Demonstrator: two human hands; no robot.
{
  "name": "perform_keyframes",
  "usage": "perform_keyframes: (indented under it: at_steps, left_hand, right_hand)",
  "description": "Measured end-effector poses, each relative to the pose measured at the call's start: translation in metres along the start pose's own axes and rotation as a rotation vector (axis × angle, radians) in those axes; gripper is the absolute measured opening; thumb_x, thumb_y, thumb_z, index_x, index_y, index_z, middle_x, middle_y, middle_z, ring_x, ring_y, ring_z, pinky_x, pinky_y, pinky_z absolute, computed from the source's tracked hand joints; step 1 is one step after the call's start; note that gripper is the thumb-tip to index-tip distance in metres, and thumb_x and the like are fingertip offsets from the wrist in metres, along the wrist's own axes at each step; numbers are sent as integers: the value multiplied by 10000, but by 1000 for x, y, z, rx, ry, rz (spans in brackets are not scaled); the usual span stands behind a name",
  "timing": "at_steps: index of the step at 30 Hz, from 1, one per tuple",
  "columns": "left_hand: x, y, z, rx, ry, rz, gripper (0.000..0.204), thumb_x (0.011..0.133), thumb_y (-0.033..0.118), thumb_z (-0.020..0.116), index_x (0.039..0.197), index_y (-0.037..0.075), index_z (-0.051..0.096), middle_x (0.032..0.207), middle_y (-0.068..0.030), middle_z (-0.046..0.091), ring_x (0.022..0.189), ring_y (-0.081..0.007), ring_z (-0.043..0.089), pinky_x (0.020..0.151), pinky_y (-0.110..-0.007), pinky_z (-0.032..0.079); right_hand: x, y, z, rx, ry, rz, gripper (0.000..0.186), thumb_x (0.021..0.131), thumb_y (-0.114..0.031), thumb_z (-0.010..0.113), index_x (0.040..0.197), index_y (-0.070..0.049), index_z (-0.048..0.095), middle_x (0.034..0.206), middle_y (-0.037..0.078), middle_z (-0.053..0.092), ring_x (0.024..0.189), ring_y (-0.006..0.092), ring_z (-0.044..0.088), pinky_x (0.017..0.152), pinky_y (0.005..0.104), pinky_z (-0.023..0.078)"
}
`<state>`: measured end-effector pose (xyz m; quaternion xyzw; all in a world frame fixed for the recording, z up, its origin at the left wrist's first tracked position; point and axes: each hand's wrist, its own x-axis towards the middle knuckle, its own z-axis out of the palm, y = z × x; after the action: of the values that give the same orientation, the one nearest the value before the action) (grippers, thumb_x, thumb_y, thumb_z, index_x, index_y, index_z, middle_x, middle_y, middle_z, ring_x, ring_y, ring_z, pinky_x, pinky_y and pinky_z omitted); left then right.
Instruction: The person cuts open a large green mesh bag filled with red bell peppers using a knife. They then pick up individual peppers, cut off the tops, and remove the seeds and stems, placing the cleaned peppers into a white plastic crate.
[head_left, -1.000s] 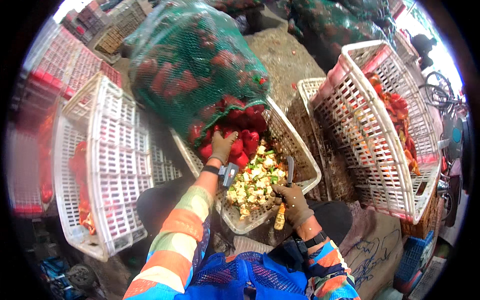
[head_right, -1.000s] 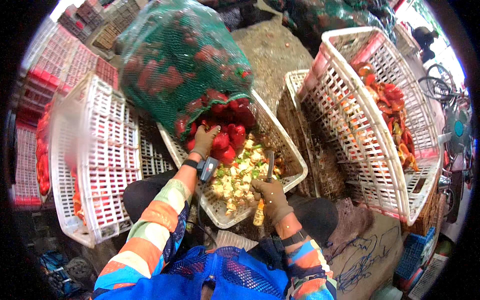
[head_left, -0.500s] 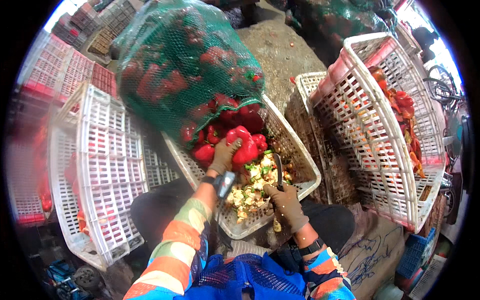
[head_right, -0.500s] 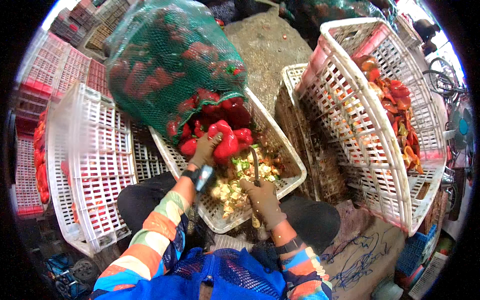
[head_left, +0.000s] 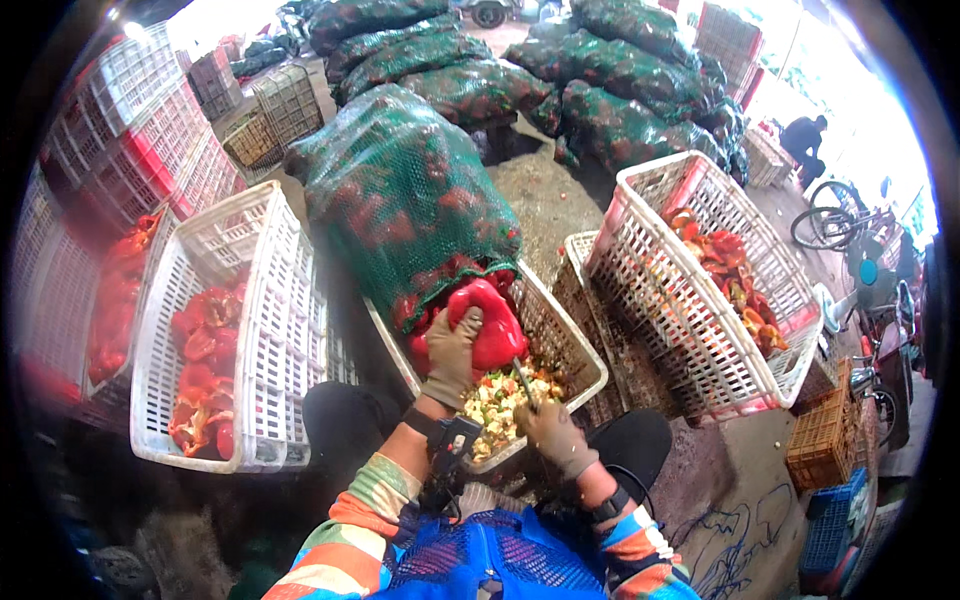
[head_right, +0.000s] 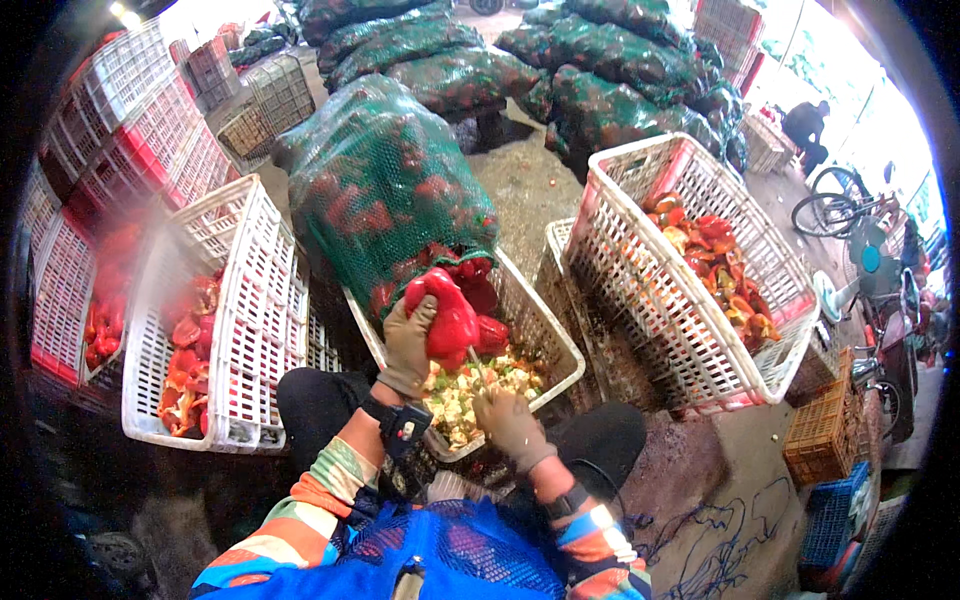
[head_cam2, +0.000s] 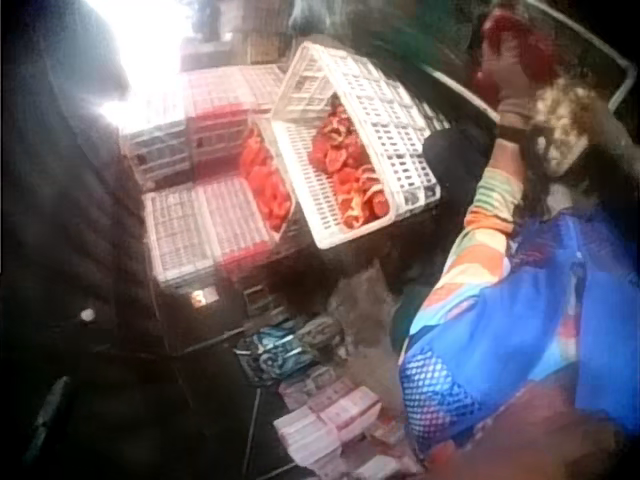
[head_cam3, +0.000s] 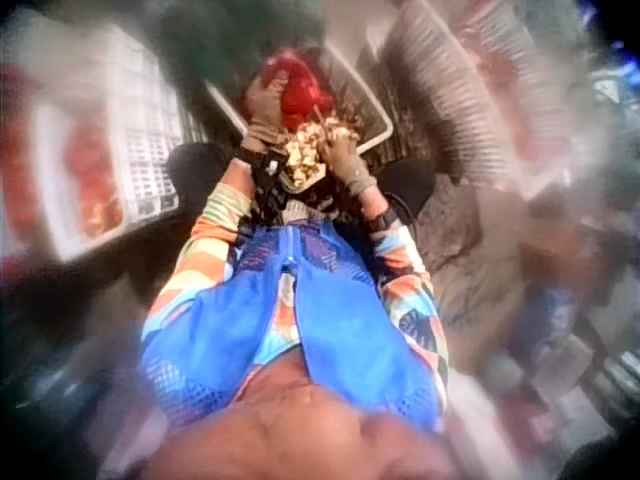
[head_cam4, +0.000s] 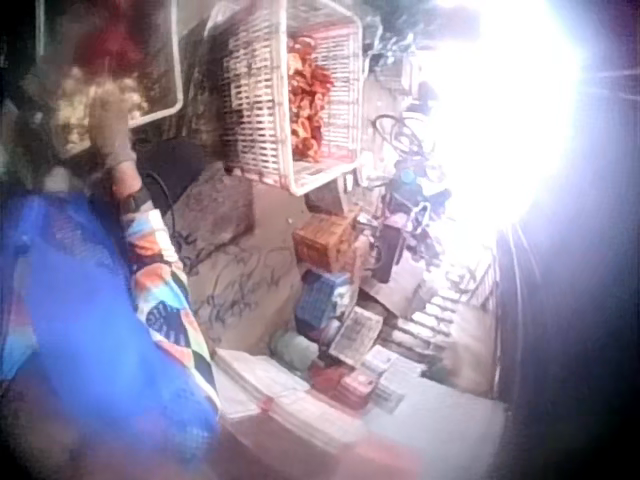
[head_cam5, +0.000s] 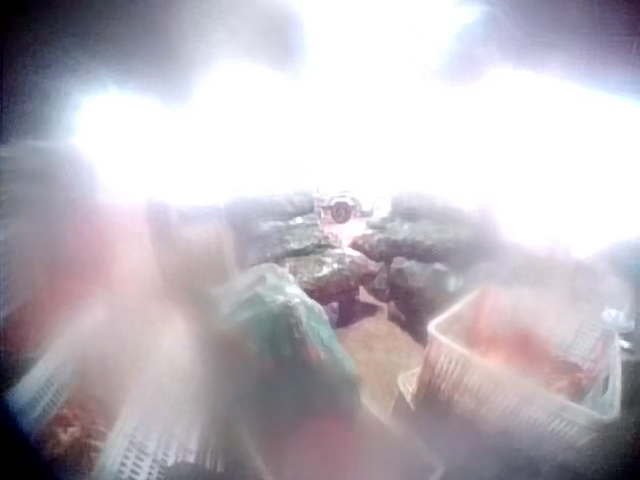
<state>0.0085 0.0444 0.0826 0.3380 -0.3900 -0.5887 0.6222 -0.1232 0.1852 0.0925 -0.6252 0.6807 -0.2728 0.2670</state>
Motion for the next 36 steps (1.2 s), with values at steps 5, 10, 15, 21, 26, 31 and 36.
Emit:
perform_keyframes:
  at_steps: [5, 10, 15, 21, 26, 31, 36]
  left_hand:
    - [5, 58, 2, -367, -34, -206, 279, 853, 226, 587, 1076, 68, 531, 940, -35, 601, 809, -165, 600, 723, -333, 515]
    - [-31, 61, 18, -208, -146, -124, 223, 851, 212, 600, 995, 42, 588, 893, -10, 617, 764, -92, 581, 674, -244, 495]
    - [-54, 60, 16, -182, -294, -236, 269, 869, 224, 572, 1053, 28, 563, 914, -32, 616, 784, -103, 583, 695, -248, 483]
    - [-59, 50, -1, -326, -430, -438, 364, 877, 292, 539, 1103, 8, 530, 1009, -94, 611, 869, -184, 611, 760, -300, 503]
    - [-61, 47, -4, -669, -333, -695, 333, 889, 270, 521, 1108, 19, 530, 1045, -67, 599, 927, -158, 588, 811, -303, 486]
    - [-58, 30, -4, -677, -416, -696, 359, 881, 297, 527, 1100, 13, 533, 1034, -71, 600, 922, -165, 588, 807, -306, 488]
    - [-42, 7, -28, -420, -293, -570, 348, 892, 291, 504, 1094, 8, 521, 1004, -106, 597, 854, -193, 608, 756, -334, 516]
  right_hand:
    - [-16, -5, 3, 265, 22, 182, 341, 810, -348, 585, 919, -27, 619, 747, 202, 598, 701, 316, 594, 615, 400, 477]
    - [27, -72, -36, 758, 254, -62, 344, 797, -273, 644, 1022, -25, 566, 763, 10, 591, 620, 90, 538, 504, 231, 440]
    - [18, -71, -34, 1027, 125, 168, 258, 823, -223, 597, 984, -22, 573, 721, -9, 545, 559, 58, 495, 446, 213, 401]
    - [7, -57, -25, 1364, 22, 225, 225, 796, -174, 586, 955, -15, 579, 737, 5, 565, 609, 87, 529, 539, 227, 435]
    - [-4, -52, -29, 1737, -179, 392, 335, 778, -308, 600, 981, -44, 552, 816, 70, 614, 639, 188, 597, 557, 302, 504]
    - [3, 1, -2, 1778, -167, 379, 393, 768, -295, 623, 1079, -67, 546, 943, 78, 614, 761, 222, 601, 604, 356, 520]
    - [15, -19, -23, 950, 373, 186, 287, 769, -160, 696, 997, -39, 570, 770, 39, 615, 558, 71, 539, 438, 214, 453]
